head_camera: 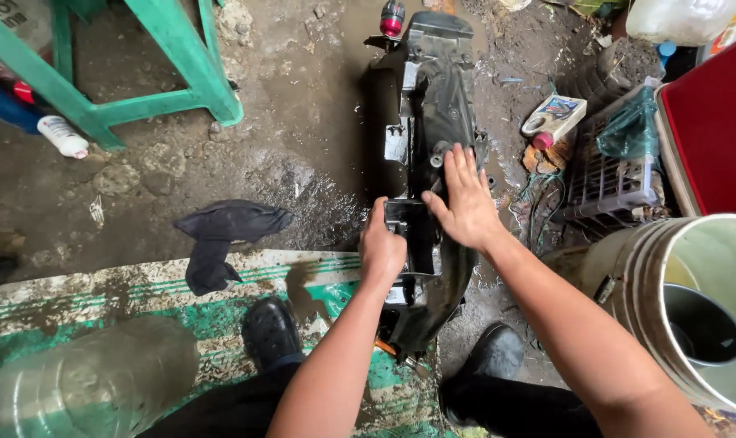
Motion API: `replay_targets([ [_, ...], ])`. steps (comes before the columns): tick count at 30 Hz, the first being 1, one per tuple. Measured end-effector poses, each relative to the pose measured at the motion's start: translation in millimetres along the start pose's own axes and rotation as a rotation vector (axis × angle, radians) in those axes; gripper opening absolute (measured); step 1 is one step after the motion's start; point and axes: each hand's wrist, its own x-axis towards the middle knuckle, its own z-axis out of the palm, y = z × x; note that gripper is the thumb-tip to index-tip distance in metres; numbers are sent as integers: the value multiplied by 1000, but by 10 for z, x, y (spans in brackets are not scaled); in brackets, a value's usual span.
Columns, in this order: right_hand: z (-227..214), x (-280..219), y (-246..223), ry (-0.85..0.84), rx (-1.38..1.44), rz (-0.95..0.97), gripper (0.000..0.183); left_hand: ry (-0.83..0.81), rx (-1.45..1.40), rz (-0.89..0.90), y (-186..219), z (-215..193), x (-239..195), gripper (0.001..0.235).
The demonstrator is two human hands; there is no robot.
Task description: The person scrubs a black motorcycle part with a cloth, then pours liquid from a ladle onto it and continues scrubbing. The person works while sitting on the ground.
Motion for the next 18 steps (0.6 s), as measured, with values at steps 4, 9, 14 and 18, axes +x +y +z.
replay_targets([
  [4,-86,-392,73,-87,-9,-19,87,22,-33,30,-140,45,85,72],
  [9,-223,-398,595,-123,-263,-481,67,14,3,70,-165,41,99,71],
  [14,-193,335,555,-38,-505,-765,62,22,34,62,-202,41,171,73],
  [18,-61,699,260,33,-577,-902,60,7,59,22,-150,42,221,72],
])
